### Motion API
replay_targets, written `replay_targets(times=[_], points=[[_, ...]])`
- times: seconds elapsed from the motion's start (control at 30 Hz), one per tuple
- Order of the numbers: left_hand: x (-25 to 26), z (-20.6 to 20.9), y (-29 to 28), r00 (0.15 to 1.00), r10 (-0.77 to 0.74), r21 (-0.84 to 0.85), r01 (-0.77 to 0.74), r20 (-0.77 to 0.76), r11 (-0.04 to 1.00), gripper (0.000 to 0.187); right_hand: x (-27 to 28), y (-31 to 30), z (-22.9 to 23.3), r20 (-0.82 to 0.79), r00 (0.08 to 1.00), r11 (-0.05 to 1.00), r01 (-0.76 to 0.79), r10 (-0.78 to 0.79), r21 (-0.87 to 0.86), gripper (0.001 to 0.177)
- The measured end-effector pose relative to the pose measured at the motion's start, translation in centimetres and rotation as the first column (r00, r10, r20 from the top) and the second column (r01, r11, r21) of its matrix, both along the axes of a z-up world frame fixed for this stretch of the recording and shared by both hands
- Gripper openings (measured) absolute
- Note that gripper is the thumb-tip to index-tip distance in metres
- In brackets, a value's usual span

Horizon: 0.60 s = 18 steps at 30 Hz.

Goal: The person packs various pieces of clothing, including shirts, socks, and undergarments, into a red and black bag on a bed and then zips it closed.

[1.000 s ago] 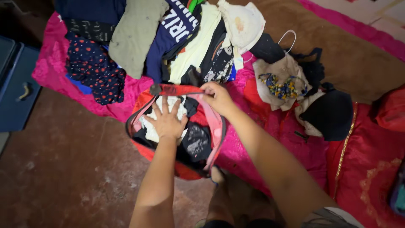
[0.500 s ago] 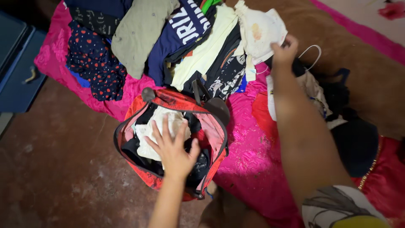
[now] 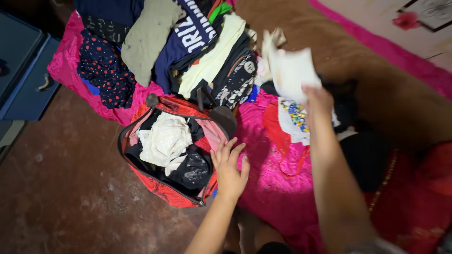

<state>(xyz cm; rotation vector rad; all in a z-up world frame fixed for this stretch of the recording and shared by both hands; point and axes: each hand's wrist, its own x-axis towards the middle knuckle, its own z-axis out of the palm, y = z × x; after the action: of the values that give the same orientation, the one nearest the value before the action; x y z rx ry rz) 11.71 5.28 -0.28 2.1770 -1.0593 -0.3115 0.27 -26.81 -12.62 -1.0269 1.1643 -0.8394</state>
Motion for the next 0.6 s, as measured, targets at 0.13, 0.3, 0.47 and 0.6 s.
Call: replay_targets(times=[0.13, 0.3, 0.47, 0.6], points=[[-2.4, 1.1, -1.6, 0.993, -0.025, -0.010, 0.024, -0.116, 1.000, 0.044, -7.9, 9.1, 6.1, -0.389, 0.920, 0.789, -0.269, 0.041, -0.552, 0.016], [-5.3, 1.0, -6.0, 0.910, -0.035, -0.088, -0.001, -0.414, 0.996, 0.061, -10.6, 10.3, 13.9, -0.529, 0.842, 0.706, -0.437, 0.104, -0.557, 0.024], [-9.6, 0.0, -5.1, 0.651, 0.009, -0.108, -0.139, -0.759, 0.984, 0.099, -14.0, 11.7, 20.5, -0.441, 0.812, 0.800, -0.530, 0.383, -0.280, 0.031], [-11.3, -0.9, -2.8, 0.076, -0.039, -0.062, -0.327, -0.996, 0.943, 0.120, -16.4, 15.2, 23.0, -0.084, 0.784, 0.731, -0.607, 0.615, -0.311, 0.033]])
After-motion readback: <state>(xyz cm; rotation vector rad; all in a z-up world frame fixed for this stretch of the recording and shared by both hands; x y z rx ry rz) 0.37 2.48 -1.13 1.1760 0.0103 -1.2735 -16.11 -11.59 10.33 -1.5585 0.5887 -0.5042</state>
